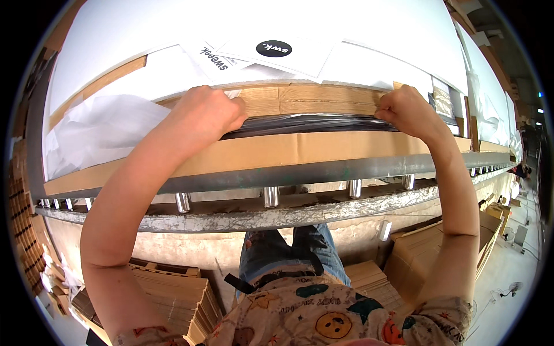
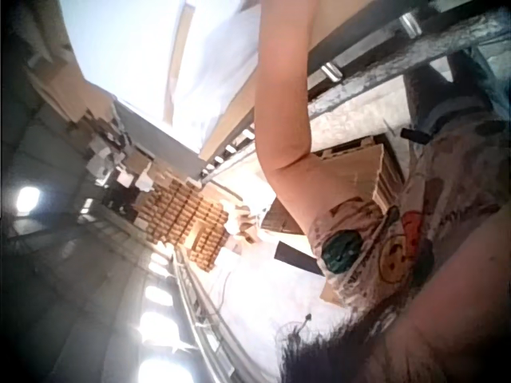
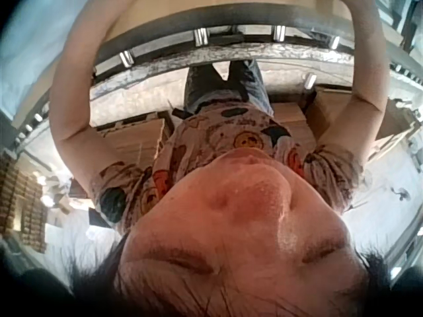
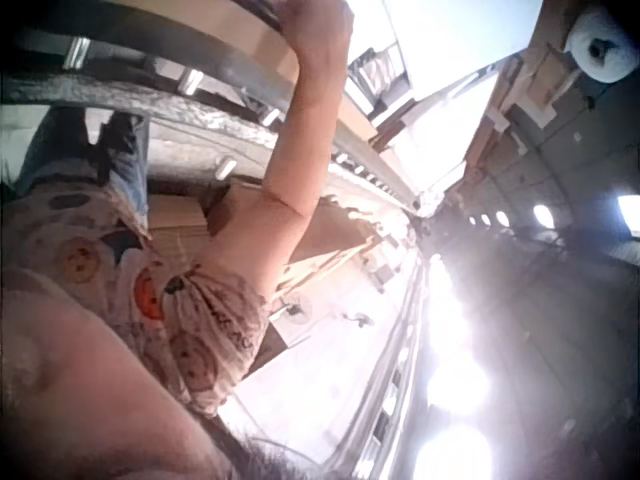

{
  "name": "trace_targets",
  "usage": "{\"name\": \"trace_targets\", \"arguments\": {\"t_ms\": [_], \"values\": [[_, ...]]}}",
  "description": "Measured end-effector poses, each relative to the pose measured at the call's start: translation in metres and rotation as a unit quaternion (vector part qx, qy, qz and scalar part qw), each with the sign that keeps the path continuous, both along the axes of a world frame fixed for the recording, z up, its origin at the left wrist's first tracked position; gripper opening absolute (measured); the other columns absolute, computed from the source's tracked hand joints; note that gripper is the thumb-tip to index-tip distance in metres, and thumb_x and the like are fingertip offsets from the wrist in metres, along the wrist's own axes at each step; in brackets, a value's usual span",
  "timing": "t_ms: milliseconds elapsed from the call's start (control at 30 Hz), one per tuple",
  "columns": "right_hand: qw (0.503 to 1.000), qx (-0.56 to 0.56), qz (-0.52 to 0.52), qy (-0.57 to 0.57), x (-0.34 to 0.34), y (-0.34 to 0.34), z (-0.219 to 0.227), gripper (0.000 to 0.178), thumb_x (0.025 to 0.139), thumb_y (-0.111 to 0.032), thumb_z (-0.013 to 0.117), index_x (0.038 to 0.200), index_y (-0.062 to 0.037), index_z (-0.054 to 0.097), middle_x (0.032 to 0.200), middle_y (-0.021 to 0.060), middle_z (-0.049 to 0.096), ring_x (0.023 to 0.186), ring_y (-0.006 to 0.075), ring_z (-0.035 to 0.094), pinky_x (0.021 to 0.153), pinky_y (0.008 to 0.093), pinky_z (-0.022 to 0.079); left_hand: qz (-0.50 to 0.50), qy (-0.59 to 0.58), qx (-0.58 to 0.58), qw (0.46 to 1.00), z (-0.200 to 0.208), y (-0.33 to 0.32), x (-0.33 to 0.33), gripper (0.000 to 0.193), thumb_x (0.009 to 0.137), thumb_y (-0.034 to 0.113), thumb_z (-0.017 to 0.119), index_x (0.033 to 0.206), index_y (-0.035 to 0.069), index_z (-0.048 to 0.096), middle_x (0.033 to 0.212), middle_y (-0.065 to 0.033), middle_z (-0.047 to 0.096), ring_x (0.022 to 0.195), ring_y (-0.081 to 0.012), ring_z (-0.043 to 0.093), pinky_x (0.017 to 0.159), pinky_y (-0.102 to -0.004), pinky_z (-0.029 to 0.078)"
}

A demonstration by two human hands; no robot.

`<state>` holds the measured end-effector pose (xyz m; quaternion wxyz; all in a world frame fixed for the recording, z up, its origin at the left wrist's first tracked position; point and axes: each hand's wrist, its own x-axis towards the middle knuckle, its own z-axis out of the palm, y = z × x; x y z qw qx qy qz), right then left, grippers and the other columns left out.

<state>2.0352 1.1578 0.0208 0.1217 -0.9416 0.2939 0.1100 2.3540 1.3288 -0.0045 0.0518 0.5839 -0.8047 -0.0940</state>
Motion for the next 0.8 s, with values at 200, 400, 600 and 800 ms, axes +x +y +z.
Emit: {"name": "trace_targets", "arguments": {"t_ms": [200, 400, 600, 800], "values": [[0.983, -0.006, 0.174, -0.053, -0.009, -0.011, -0.009, 0.011, 0.077, -0.004, 0.068, 0.072, -0.0018, 0.059, 0.055, 0.0129, 0.054, 0.054, 0.0307, 0.057, 0.054, 0.0385, 0.047, -0.005, -0.013, 0.027, 1.000, -0.004, 0.000, 0.002, 0.020, 0.084, 0.017, 0.066, 0.071, 0.003, 0.062, 0.057, -0.0156, 0.057, 0.056, -0.0320, 0.059, 0.056, -0.0396, 0.048], [0.971, -0.040, 0.170, -0.165, -0.018, -0.016, -0.022, 0.015, 0.078, -0.006, 0.071, 0.071, -0.0011, 0.058, 0.054, 0.0116, 0.053, 0.050, 0.0252, 0.056, 0.050, 0.0350, 0.046, -0.015, -0.010, -0.059, 0.998, -0.005, -0.001, 0.004, 0.019, 0.083, 0.016, 0.066, 0.070, 0.004, 0.060, 0.056, -0.0136, 0.056, 0.055, -0.0307, 0.058, 0.053, -0.0382, 0.047], [0.976, 0.034, -0.087, -0.197, -0.029, -0.005, -0.026, 0.019, 0.073, -0.009, 0.078, 0.068, 0.0005, 0.063, 0.059, 0.0083, 0.059, 0.053, 0.0124, 0.056, 0.051, 0.0253, 0.046, 0.133, 0.004, -0.009, 0.991, 0.001, 0.003, -0.003, 0.035, 0.075, 0.028, 0.076, 0.062, 0.002, 0.056, 0.054, -0.0129, 0.055, 0.054, -0.0309, 0.055, 0.053, -0.0386, 0.045], [0.985, -0.011, -0.063, -0.163, -0.027, -0.011, -0.028, 0.026, 0.069, -0.018, 0.081, 0.063, -0.0040, 0.060, 0.055, 0.0076, 0.058, 0.049, 0.0195, 0.056, 0.051, 0.0296, 0.046, 0.185, -0.074, 0.035, 0.979, 0.008, 0.003, -0.004, 0.044, 0.073, 0.043, 0.075, 0.065, 0.002, 0.061, 0.059, -0.0145, 0.060, 0.059, -0.0313, 0.061, 0.058, -0.0399, 0.049]]}}
